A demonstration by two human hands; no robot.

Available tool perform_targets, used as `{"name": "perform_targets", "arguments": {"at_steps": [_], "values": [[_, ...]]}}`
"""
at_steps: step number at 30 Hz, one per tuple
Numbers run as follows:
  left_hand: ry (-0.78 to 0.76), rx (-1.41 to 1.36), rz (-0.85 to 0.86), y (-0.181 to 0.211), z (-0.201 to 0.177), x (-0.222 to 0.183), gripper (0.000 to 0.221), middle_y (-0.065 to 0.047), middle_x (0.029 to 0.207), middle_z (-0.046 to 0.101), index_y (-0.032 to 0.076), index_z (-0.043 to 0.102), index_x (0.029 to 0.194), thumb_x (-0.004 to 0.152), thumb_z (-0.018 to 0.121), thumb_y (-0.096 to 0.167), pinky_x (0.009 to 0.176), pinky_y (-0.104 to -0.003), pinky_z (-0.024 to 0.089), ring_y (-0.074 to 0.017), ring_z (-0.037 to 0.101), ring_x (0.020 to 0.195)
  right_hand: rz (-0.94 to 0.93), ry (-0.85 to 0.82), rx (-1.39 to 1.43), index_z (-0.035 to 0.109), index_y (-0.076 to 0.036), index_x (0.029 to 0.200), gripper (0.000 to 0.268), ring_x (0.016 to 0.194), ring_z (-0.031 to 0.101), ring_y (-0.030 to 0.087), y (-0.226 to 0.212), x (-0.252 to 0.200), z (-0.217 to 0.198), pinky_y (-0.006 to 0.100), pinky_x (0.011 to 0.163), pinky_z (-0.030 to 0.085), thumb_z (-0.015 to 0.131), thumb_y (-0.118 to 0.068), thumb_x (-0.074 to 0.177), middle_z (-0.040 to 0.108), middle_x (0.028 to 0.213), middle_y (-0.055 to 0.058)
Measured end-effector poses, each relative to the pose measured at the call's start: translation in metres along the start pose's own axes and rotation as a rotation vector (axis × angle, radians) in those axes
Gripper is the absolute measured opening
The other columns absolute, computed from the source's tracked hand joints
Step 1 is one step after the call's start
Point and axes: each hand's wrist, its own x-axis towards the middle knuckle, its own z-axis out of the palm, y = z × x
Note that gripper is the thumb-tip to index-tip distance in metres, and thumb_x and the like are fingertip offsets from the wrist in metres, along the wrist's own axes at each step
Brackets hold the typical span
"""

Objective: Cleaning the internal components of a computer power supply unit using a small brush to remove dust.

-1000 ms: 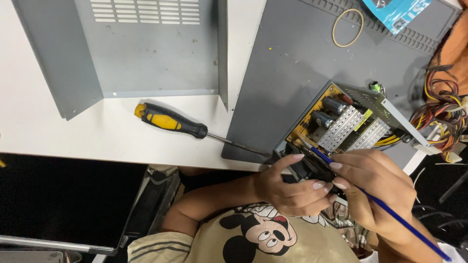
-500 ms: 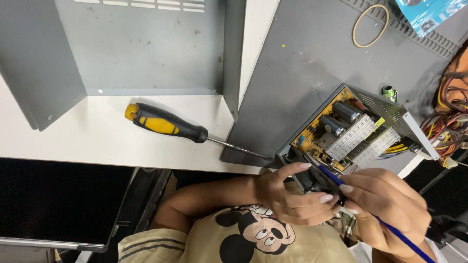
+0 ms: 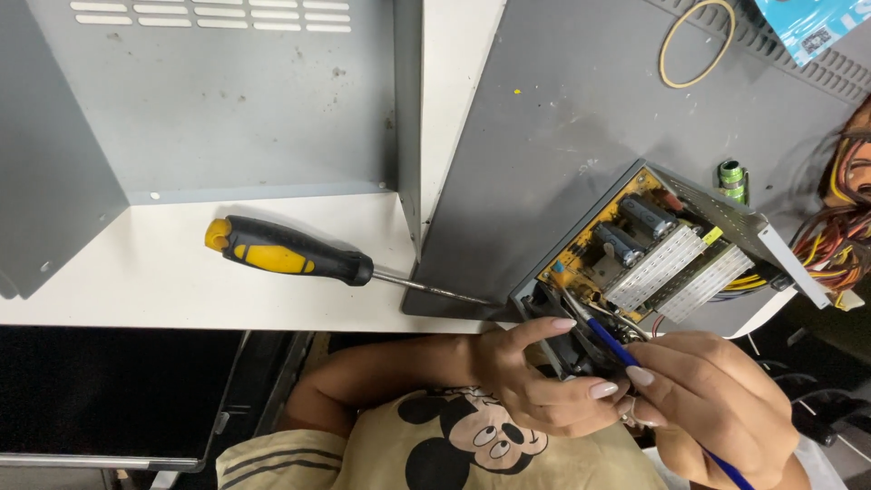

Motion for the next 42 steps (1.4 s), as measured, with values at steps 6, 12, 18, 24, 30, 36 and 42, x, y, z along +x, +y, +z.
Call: {"name": "perform_targets", "arguments": {"at_steps": [6,12,18,24,30,36,42], "values": [[-0.022,-0.004,0.005,-0.003,-0.005,0.003,0.021,0.009,0.125,0.064,0.024,0.074,0.119,0.103,0.065,0.035,0.103,-0.047,0.059,-0.0021,0.049,0.128,0.06,-0.056,-0.036,0.062,0.0,0.105,0.018,0.087,0.073,0.033,-0.014,0.007,-0.007,0.038,0.083,0.065,0.056,-0.013,0.095,0.076,0.1,0.019],[-0.026,0.01,0.016,-0.004,-0.004,0.003,0.025,0.009,0.125,0.066,0.021,0.072,0.122,0.103,0.061,0.034,0.103,-0.046,0.058,-0.0006,0.052,0.125,0.003,-0.051,-0.097,0.064,0.004,0.101,0.026,0.088,0.076,0.039,-0.007,0.002,-0.004,0.041,0.082,0.065,0.049,-0.017,0.098,0.074,0.099,0.023],[0.006,0.011,0.001,-0.001,0.0,0.002,0.026,0.009,0.124,0.067,0.023,0.073,0.121,0.102,0.062,0.038,0.102,-0.046,0.058,-0.002,0.055,0.124,0.032,-0.061,-0.021,0.064,0.0,0.099,0.016,0.083,0.073,0.033,-0.007,0.012,-0.006,0.038,0.08,0.063,0.057,-0.013,0.094,0.076,0.095,0.017],[-0.021,0.022,0.039,-0.008,-0.005,0.007,0.028,0.009,0.126,0.065,0.02,0.072,0.124,0.105,0.061,0.036,0.1,-0.043,0.06,-0.0006,0.057,0.122,0.046,-0.057,-0.09,0.067,0.001,0.097,0.023,0.083,0.071,0.036,-0.013,0.015,-0.007,0.043,0.082,0.063,0.053,-0.017,0.095,0.074,0.095,0.021],[-0.011,0.008,0.033,-0.004,-0.002,0.003,0.026,0.008,0.127,0.068,0.022,0.073,0.123,0.103,0.06,0.032,0.099,-0.046,0.062,-0.0007,0.056,0.123,0.072,-0.047,-0.073,0.065,-0.001,0.098,0.02,0.083,0.073,0.032,-0.013,0.01,-0.01,0.043,0.084,0.064,0.058,-0.019,0.092,0.075,0.096,0.018],[-0.03,0.02,0.035,-0.007,-0.004,0.003,0.027,0.008,0.127,0.068,0.025,0.073,0.126,0.101,0.066,0.032,0.102,-0.046,0.059,-0.0026,0.049,0.127,0.001,-0.053,-0.259,0.064,0.003,0.107,0.023,0.092,0.07,0.038,-0.014,0.006,-0.011,0.046,0.085,0.061,0.059,-0.016,0.097,0.073,0.103,0.024],[-0.013,0.063,0.03,-0.005,-0.004,0.007,0.025,0.008,0.125,0.067,0.022,0.072,0.123,0.103,0.068,0.037,0.096,-0.041,0.064,-0.0019,0.053,0.125,-0.021,-0.162,-0.125,0.066,0.003,0.098,0.029,0.082,0.068,0.038,-0.002,0.01,-0.012,0.041,0.078,0.06,0.047,-0.019,0.099,0.073,0.098,0.023]]}}
